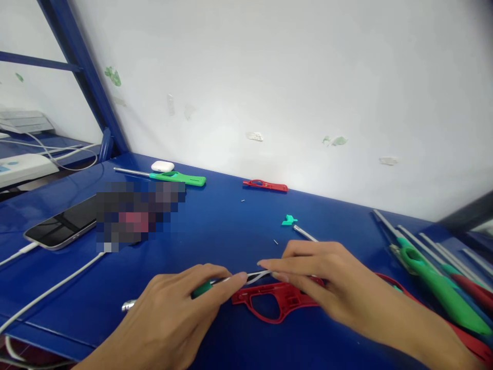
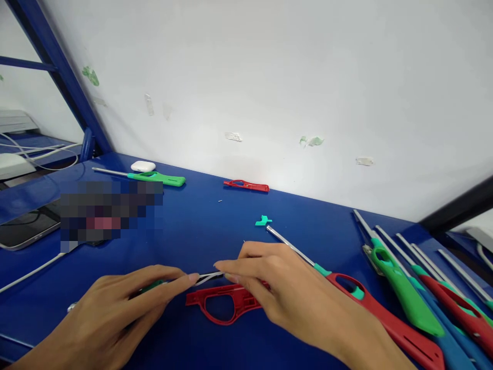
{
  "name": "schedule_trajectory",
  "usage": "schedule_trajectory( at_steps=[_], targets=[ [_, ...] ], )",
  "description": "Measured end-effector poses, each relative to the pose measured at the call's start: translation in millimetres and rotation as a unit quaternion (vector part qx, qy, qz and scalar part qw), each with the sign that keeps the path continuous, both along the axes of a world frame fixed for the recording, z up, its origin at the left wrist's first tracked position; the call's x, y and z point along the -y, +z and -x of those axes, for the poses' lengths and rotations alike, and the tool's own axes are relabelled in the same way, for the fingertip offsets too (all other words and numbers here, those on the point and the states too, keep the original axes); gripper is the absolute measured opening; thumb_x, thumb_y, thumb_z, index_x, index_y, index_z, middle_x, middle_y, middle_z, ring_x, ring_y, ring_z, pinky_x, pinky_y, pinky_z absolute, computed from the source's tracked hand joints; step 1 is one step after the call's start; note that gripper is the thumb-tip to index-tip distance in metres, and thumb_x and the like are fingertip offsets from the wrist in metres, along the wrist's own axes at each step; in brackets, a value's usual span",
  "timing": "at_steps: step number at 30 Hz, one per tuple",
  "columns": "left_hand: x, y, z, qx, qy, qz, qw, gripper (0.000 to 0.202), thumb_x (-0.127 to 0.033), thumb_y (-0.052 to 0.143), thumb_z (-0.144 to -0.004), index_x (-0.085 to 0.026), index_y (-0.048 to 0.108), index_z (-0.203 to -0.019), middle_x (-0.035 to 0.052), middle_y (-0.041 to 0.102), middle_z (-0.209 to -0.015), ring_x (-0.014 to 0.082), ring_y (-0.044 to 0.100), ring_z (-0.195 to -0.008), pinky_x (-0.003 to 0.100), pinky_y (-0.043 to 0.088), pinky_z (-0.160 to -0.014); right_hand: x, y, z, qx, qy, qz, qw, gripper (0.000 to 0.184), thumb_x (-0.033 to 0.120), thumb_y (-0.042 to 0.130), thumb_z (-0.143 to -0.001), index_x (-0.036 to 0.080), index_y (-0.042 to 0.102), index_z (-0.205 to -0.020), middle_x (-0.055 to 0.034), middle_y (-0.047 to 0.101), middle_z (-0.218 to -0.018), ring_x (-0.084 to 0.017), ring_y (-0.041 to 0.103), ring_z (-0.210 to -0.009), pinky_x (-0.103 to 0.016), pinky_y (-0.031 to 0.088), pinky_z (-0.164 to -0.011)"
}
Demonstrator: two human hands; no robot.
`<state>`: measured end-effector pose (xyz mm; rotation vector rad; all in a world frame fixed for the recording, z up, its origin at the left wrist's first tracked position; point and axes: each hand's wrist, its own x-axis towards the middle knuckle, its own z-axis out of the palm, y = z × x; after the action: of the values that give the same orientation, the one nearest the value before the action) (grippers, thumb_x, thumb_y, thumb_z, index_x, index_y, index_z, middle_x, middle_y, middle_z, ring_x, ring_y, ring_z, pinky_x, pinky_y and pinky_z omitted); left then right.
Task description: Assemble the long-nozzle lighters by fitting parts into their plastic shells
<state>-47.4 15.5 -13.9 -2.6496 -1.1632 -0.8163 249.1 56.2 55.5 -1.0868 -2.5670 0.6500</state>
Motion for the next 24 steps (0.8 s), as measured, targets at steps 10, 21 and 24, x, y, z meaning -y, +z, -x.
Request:
schedule_trajectory(
  at_steps=[10, 21, 24],
  targets=[
    [1.0, 2.5, -1.3, 0.006, 0.001, -0.012, 1.0, 0.071, -0.002, 0.039, -0.099, -0.045, 0.061, -0.151, -0.0066, 0.083, -0.117, 0.0093, 0.081, -0.087, 0.016, 0.059, -0.073, 2.1, 2.8, -3.1, 0.017, 0.019, -0.006, 1.0, 0.047, 0.018, 0.05, -0.114, 0.042, 0.068, -0.15, 0.0008, 0.068, -0.104, -0.013, 0.065, -0.083, -0.027, 0.05, -0.074],
    [-0.2, -4.3, 1.2, 0.018, 0.002, -0.022, 1.0, 0.07, -0.001, 0.039, -0.101, -0.044, 0.061, -0.151, -0.0051, 0.08, -0.118, 0.0104, 0.081, -0.087, 0.019, 0.058, -0.072, 3.1, 4.4, -4.0, -0.004, 0.025, -0.026, 0.999, 0.044, 0.016, 0.054, -0.113, 0.039, 0.07, -0.147, 0.0018, 0.077, -0.117, -0.013, 0.075, -0.099, -0.025, 0.056, -0.086],
    [1.1, -5.2, 2.1, 0.0, 0.007, -0.014, 1.0, 0.07, -0.003, 0.039, -0.102, -0.045, 0.057, -0.155, -0.0034, 0.079, -0.121, 0.0117, 0.081, -0.089, 0.02, 0.06, -0.076, 2.3, 5.2, -4.3, 0.004, 0.032, -0.029, 0.999, 0.046, 0.013, 0.052, -0.112, 0.037, 0.072, -0.146, 0.0007, 0.079, -0.122, -0.015, 0.077, -0.1, -0.028, 0.059, -0.088]
  ],
)
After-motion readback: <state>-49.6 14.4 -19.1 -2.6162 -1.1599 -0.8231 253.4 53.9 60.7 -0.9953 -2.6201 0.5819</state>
